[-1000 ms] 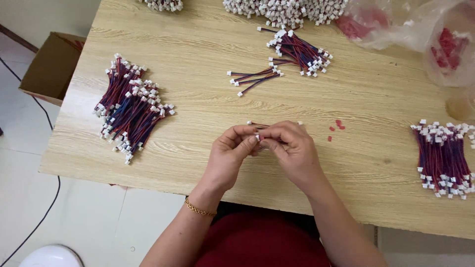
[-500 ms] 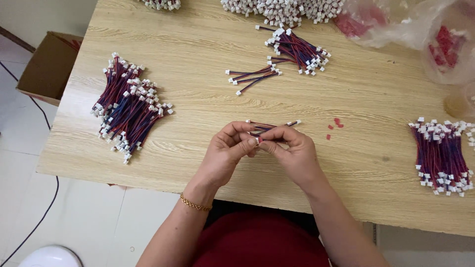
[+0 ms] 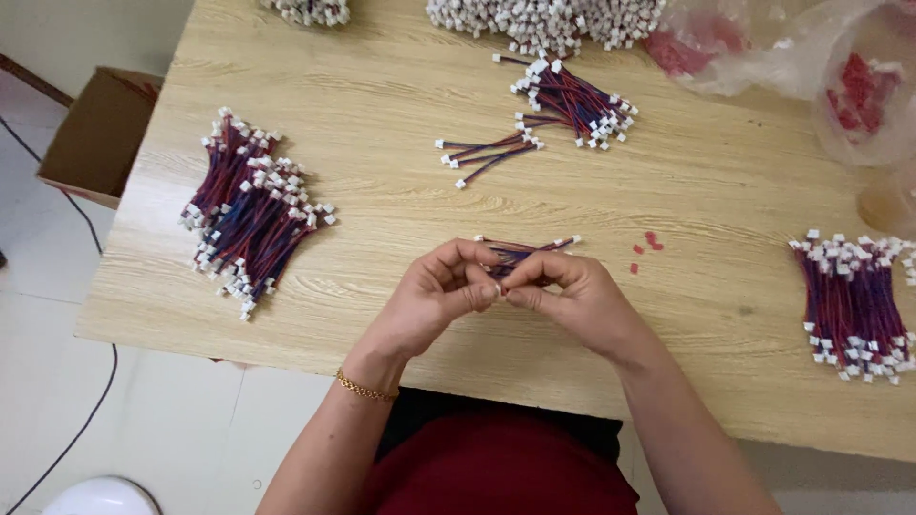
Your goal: The person repeatedly picks a short multi-colored wire with white connectors and a small red plastic piece from a table, then joins them by hand. The finished units are placed into a growing pile on the table. The person continues this cycle throughout the clip.
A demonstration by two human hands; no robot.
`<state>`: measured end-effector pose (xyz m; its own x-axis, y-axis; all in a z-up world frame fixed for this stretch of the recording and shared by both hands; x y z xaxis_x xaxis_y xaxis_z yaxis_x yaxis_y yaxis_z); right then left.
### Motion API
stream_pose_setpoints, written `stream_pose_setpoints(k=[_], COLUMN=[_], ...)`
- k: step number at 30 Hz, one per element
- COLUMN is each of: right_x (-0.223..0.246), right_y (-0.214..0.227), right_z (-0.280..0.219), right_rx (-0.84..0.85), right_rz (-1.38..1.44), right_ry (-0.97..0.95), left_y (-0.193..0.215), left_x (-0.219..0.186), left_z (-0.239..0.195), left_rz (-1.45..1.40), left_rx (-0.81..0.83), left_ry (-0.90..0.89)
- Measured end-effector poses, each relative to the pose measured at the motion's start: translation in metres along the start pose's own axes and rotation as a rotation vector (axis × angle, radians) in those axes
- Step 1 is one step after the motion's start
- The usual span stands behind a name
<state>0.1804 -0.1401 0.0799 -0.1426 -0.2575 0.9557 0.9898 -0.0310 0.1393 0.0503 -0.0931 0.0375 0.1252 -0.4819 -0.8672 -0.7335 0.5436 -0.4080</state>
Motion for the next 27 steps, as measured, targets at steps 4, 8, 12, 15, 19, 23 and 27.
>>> stream_pose_setpoints(k=[4,8,12,15,19,23,27], right_x=[0.000,-0.004,-0.026,0.016,0.018,0.005,-0.027], right_y=[-0.003,-0.008,-0.010,0.004,0.055,0.111,0.163], right_z=[0.007,0.012,0.009,0.018,-0.011,-0.051,-0.107], right_rx=[0.027,0.048,0.038,-0.012,-0.148,-0.338,-0.451], right_rz=[-0.027,-0.102,-0.176,-0.360,-0.486,-0.629,-0.757], right_ry=[-0.012,-0.013,-0.034,0.173,0.101,-0.074,-0.321], left_y=[0.001,0.004,0.002,0.009,0.057,0.094,0.104], left_x=[0.003,0.001,-0.014,-0.044,-0.065,-0.081,-0.072], left_z=[0.001,0.004,0.005,0.010,0.062,0.119,0.153], left_rz=[0.083,0.196,0.415,0.887,1.286,1.467,1.513], left_rx=[0.021,0.001,-0.011,-0.116,-0.427,-0.655,-0.640], left_ry=[0.030,0.034,0.062,0.108,-0.039,-0.253,-0.282])
Point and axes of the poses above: each hand's wrist, its own z-axis towards the middle knuckle, its own y-axis out of the back of the hand, x = y × z, the point moved 9 cm from there along z, towards the middle knuckle, and after that the axes turned 14 degrees about y, right-handed, at the moved point
